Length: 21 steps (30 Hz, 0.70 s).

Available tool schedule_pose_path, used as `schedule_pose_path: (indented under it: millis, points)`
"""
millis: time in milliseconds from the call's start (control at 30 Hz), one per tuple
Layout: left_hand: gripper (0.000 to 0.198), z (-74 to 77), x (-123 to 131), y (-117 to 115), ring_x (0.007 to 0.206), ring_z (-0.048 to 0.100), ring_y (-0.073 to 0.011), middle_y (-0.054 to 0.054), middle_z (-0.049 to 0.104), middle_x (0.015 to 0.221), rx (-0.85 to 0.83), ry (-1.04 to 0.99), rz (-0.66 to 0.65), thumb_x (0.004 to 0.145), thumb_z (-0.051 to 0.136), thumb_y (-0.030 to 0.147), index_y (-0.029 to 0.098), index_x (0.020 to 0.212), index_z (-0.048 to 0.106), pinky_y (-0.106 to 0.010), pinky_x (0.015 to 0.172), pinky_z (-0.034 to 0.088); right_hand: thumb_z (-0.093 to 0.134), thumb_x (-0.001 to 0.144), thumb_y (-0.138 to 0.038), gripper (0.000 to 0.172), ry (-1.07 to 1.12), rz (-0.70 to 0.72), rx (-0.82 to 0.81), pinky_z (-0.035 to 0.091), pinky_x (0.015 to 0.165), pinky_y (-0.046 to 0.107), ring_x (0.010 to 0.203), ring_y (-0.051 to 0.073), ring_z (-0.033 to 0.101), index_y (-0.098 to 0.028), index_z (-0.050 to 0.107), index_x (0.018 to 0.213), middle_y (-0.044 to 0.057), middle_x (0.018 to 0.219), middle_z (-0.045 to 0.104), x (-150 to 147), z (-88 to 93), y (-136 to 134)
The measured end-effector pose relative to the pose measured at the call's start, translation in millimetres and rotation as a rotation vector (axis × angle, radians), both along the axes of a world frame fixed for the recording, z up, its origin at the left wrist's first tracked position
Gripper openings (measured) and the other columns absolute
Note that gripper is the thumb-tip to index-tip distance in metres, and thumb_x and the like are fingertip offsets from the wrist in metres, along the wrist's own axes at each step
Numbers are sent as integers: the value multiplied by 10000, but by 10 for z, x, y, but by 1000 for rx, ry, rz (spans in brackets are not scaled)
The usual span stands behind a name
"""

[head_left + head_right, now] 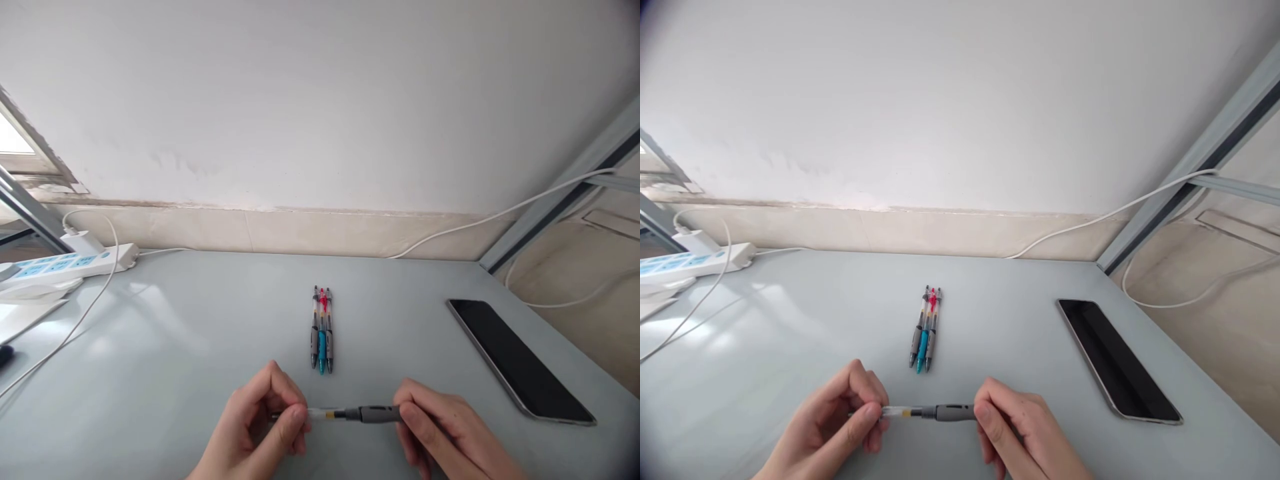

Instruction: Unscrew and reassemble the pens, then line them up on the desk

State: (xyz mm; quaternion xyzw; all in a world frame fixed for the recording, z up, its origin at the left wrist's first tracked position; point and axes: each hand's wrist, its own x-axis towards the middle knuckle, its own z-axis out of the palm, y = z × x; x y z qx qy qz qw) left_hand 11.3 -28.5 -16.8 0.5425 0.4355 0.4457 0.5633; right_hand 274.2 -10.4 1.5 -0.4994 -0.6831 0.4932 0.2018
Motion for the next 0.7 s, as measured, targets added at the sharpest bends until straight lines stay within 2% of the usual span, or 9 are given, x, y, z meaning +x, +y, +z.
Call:
schedule_pose_path:
  millis: [200,300,433,500,600,700]
  points:
    - [208,-74,-23,80,653,608,-135,-15,608,751,161,66,-18,977,562,326,207,807,563,-229,612,480,300,948,-722,596,4,-31,-107,354,481,237,476,125,421,-240,413,615,-50,533,450,-3,-24,12]
    - [186,-73,-26,82,650,621,-133,-12,608,763,203,88,-13,974,559,280,209,803,568,-224,611,499,327,905,-772,610,55,-42,-235,317,421,211,429,100,356,-238,412,620,-69,489,427,-3,-59,31]
    - [163,-58,-27,85,658,627,-134,-12,619,754,215,124,10,968,565,270,207,819,589,-219,620,511,389,868,-787,609,95,-76,-337,303,378,182,384,78,339,-232,430,621,-83,446,422,-16,-77,60]
    - [148,-36,-15,95,665,628,-132,-7,619,748,189,121,16,962,580,281,205,837,603,-217,627,509,432,833,-803,609,113,-99,-360,305,371,177,372,74,332,-230,446,628,-86,428,423,-24,-69,68]
    - [130,17,18,127,661,613,-125,4,611,782,87,4,53,926,642,337,212,914,610,-217,616,503,456,813,-815,617,166,-114,-354,323,392,181,391,80,364,-218,497,660,-75,446,458,-42,-53,68]
    - [250,56,43,175,610,535,-89,19,607,810,-75,-154,83,835,761,368,220,967,607,-189,567,443,465,835,-794,606,189,-66,-334,316,413,188,407,82,387,-200,557,755,-65,491,499,-67,-57,54]
